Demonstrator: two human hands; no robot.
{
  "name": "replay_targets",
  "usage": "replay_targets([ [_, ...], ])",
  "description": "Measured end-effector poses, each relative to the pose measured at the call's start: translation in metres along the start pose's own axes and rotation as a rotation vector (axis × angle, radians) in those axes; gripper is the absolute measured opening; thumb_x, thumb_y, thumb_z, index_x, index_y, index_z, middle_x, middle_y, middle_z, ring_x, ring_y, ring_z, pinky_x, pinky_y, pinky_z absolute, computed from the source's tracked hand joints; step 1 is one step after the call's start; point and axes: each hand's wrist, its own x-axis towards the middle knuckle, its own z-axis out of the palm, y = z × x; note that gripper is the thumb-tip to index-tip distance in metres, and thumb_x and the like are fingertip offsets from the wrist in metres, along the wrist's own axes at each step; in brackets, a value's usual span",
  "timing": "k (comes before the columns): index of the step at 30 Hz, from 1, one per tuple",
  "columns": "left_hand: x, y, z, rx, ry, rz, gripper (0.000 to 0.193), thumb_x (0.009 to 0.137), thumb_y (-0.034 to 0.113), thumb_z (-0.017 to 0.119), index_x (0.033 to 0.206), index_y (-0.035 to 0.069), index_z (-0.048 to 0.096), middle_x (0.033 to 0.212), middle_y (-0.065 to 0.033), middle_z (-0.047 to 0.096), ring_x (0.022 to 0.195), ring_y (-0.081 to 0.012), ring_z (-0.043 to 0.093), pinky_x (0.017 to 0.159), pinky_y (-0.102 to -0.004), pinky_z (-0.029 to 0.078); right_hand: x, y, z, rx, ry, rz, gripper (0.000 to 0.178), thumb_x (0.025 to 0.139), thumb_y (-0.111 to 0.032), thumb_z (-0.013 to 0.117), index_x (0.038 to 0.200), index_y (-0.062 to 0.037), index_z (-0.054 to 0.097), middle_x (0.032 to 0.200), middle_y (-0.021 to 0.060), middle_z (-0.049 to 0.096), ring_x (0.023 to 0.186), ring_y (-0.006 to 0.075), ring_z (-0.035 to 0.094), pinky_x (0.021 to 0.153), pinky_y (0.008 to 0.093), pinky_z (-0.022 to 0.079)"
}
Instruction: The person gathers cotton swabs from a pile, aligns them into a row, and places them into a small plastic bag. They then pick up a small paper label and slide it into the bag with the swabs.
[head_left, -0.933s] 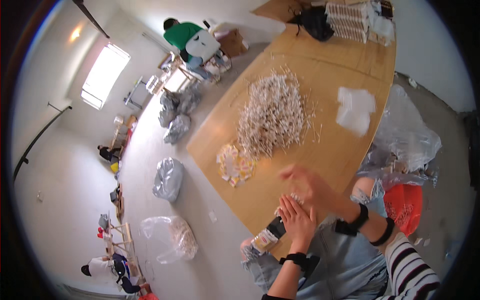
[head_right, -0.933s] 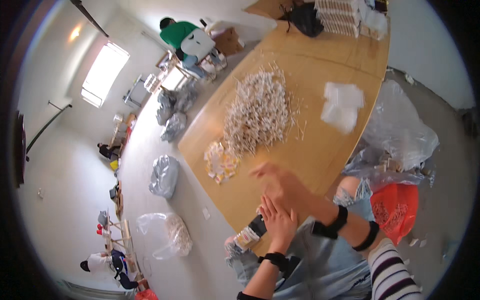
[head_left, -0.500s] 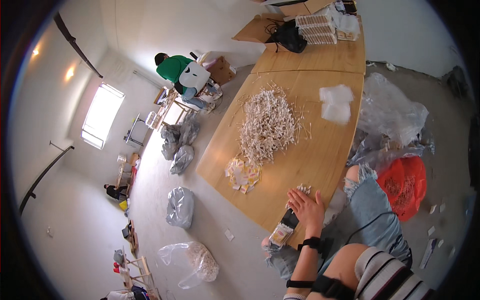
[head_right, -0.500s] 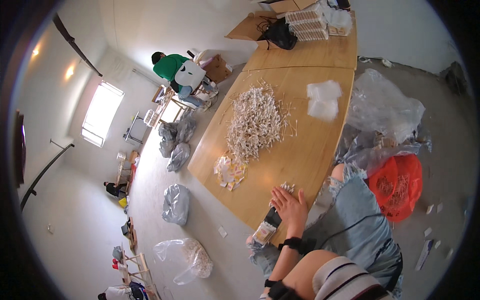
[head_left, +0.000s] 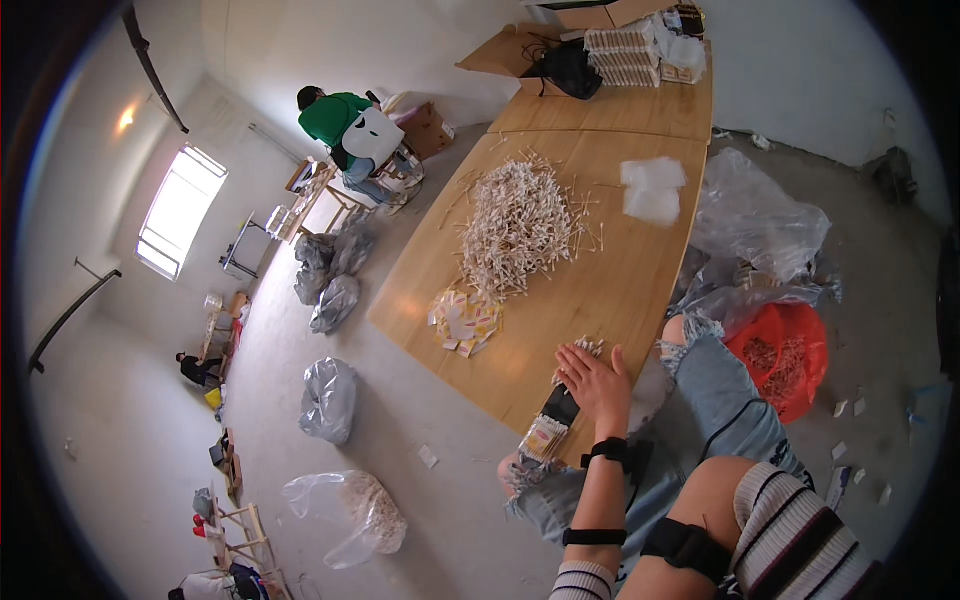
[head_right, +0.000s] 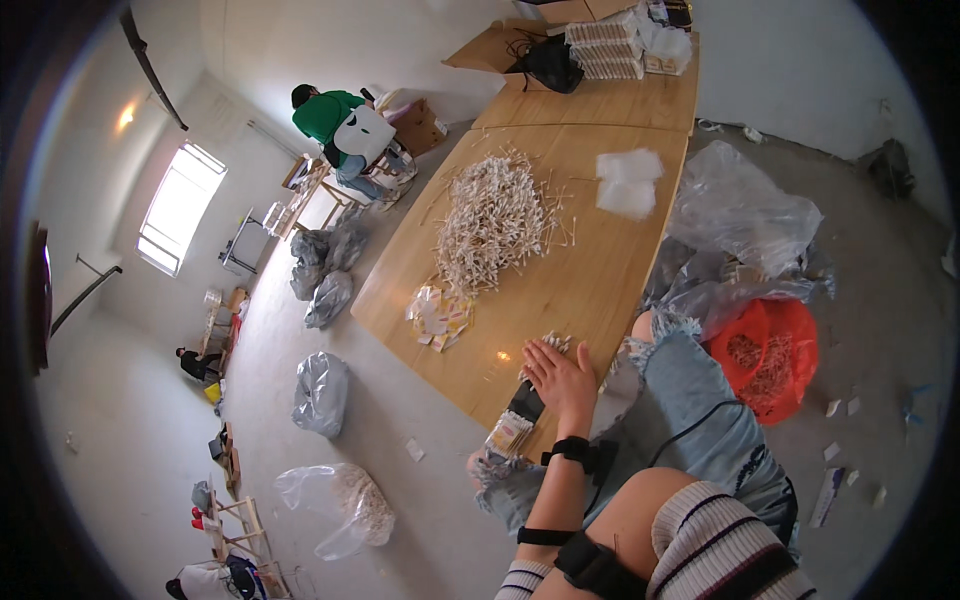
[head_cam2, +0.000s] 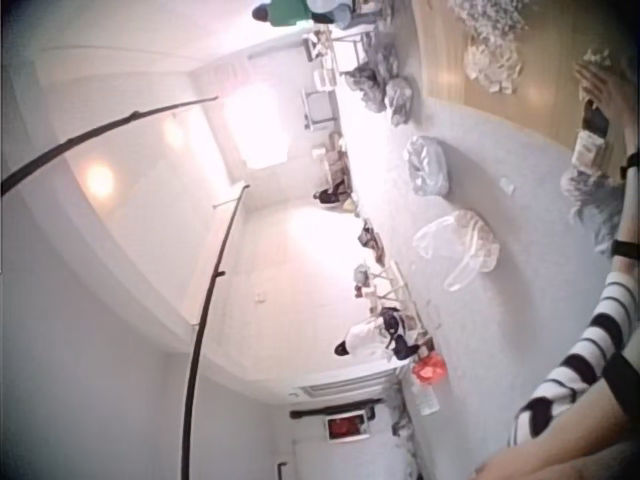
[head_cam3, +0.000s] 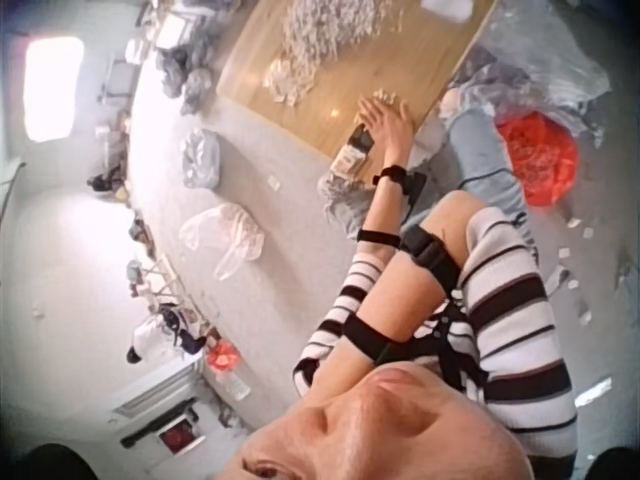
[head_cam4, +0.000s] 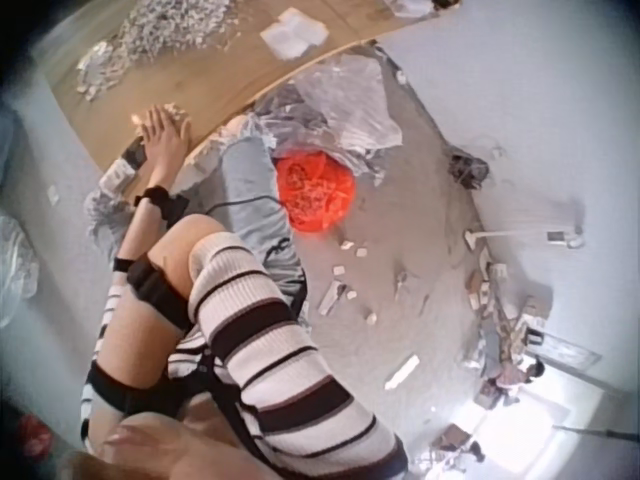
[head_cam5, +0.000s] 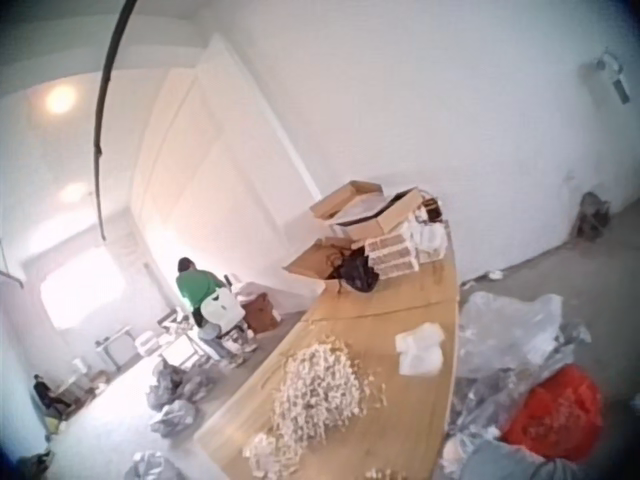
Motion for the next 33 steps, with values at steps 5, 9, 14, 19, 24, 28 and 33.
replay_targets([
  [5,-0.001,0.005,0.0,-0.008,-0.005,0.0,0.08,0.098,0.053,0.042,0.142,-0.013,0.034,0.15,-0.0285,0.034,0.144,-0.0386,0.027,0.118,-0.048,0.02,-0.024,0.014,-0.005,0.044,0.066,-0.015,0.037,0.086,-0.027,0.051,0.111,0.0001,0.044,0.11,0.0169,0.045,0.108,0.0319,0.044,0.094,0.0427,0.035],
  [9,-0.001,0.005,-0.001,-0.004,-0.013,0.001,0.08,0.098,0.054,0.042,0.142,-0.014,0.034,0.15,-0.0284,0.034,0.144,-0.0382,0.027,0.118,-0.0477,0.019,-0.041,0.025,-0.012,0.076,0.13,-0.038,0.041,0.087,-0.03,0.049,0.114,0.0003,0.042,0.113,0.0171,0.042,0.111,0.0318,0.041,0.095,0.043,0.033],
  [14,0.001,0.005,0.0,0.007,-0.017,0.002,0.08,0.098,0.053,0.042,0.142,-0.014,0.034,0.151,-0.0284,0.033,0.144,-0.0384,0.027,0.118,-0.0478,0.02,-0.061,0.036,-0.026,0.121,0.212,-0.072,0.045,0.088,-0.033,0.048,0.117,0.0005,0.039,0.118,0.0174,0.039,0.115,0.0316,0.038,0.097,0.0433,0.029],
  [19,0.0,0.004,0.001,0.024,-0.027,0.007,0.081,0.098,0.054,0.042,0.142,-0.014,0.033,0.151,-0.0286,0.033,0.143,-0.039,0.027,0.118,-0.0483,0.02,-0.081,0.044,-0.04,0.161,0.292,-0.11,0.05,0.089,-0.036,0.047,0.121,0.0007,0.036,0.122,0.0177,0.036,0.118,0.0315,0.034,0.1,0.0436,0.026],
  [24,0.0,0.004,0.0,0.009,-0.026,0.015,0.082,0.098,0.054,0.042,0.143,-0.014,0.031,0.15,-0.0294,0.033,0.143,-0.0392,0.028,0.117,-0.0489,0.021,-0.102,0.052,-0.055,0.199,0.371,-0.15,0.054,0.09,-0.039,0.045,0.124,0.0009,0.034,0.126,0.018,0.033,0.122,0.0313,0.03,0.102,0.044,0.023],
  [28,0.001,0.003,0.0,0.007,-0.035,0.008,0.081,0.099,0.054,0.041,0.142,-0.014,0.032,0.15,-0.0297,0.034,0.143,-0.0398,0.028,0.118,-0.0488,0.019,-0.116,0.06,-0.068,0.231,0.431,-0.181,0.058,0.09,-0.042,0.044,0.127,0.0011,0.032,0.13,0.0182,0.031,0.125,0.0312,0.027,0.104,0.0442,0.02],
  [33,0.0,0.01,0.003,-0.007,-0.048,0.019,0.08,0.099,0.053,0.04,0.142,-0.014,0.032,0.149,-0.0302,0.034,0.143,-0.0398,0.028,0.118,-0.0486,0.019,-0.14,0.067,-0.088,0.251,0.519,-0.206,0.062,0.091,-0.045,0.043,0.131,0.0013,0.029,0.134,0.0185,0.028,0.128,0.031,0.024,0.106,0.0446,0.017],
])
